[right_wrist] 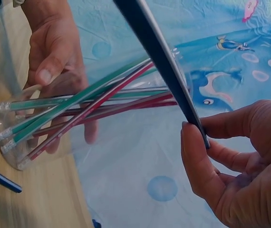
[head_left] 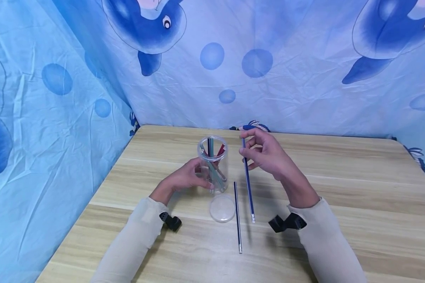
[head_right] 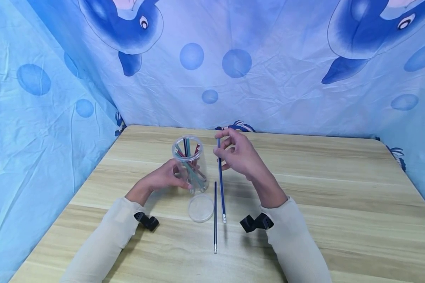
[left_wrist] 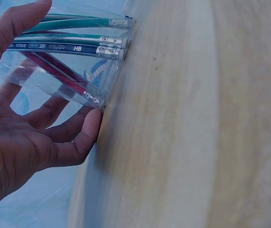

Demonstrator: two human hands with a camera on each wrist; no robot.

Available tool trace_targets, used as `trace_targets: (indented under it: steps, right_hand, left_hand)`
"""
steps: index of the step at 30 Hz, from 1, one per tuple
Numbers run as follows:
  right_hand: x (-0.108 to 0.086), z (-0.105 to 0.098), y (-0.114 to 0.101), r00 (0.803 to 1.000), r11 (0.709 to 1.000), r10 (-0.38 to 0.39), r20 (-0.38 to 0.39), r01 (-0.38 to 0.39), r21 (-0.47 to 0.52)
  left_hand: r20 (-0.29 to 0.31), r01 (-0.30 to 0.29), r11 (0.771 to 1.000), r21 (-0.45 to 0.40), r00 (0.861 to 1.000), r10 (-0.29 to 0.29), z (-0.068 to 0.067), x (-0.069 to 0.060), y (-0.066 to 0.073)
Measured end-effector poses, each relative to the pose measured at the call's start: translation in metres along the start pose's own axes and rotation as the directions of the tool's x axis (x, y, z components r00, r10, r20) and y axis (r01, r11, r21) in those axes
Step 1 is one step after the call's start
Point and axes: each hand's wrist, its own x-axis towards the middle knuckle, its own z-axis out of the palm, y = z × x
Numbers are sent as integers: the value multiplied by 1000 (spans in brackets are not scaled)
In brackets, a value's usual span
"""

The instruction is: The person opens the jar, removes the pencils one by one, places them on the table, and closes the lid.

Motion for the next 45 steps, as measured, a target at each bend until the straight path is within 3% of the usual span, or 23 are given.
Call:
trace_targets:
  steps: [10, 20, 45]
  right_hand:
    - [12, 0, 17, 997, 998, 66, 35, -66, -7]
    - [25, 0, 53, 979, 978, 196, 62, -200, 59]
    - [0, 18, 113, 945, 945, 326, 43, -327, 25]
  left_hand:
    - [13, -17, 1000, 5, 1000, 17, -1, 0, -1]
    - [12, -12, 1000, 25, 1000, 12, -1, -1, 0]
    - [11, -41, 999, 32, 999, 41, -1, 2, -5]
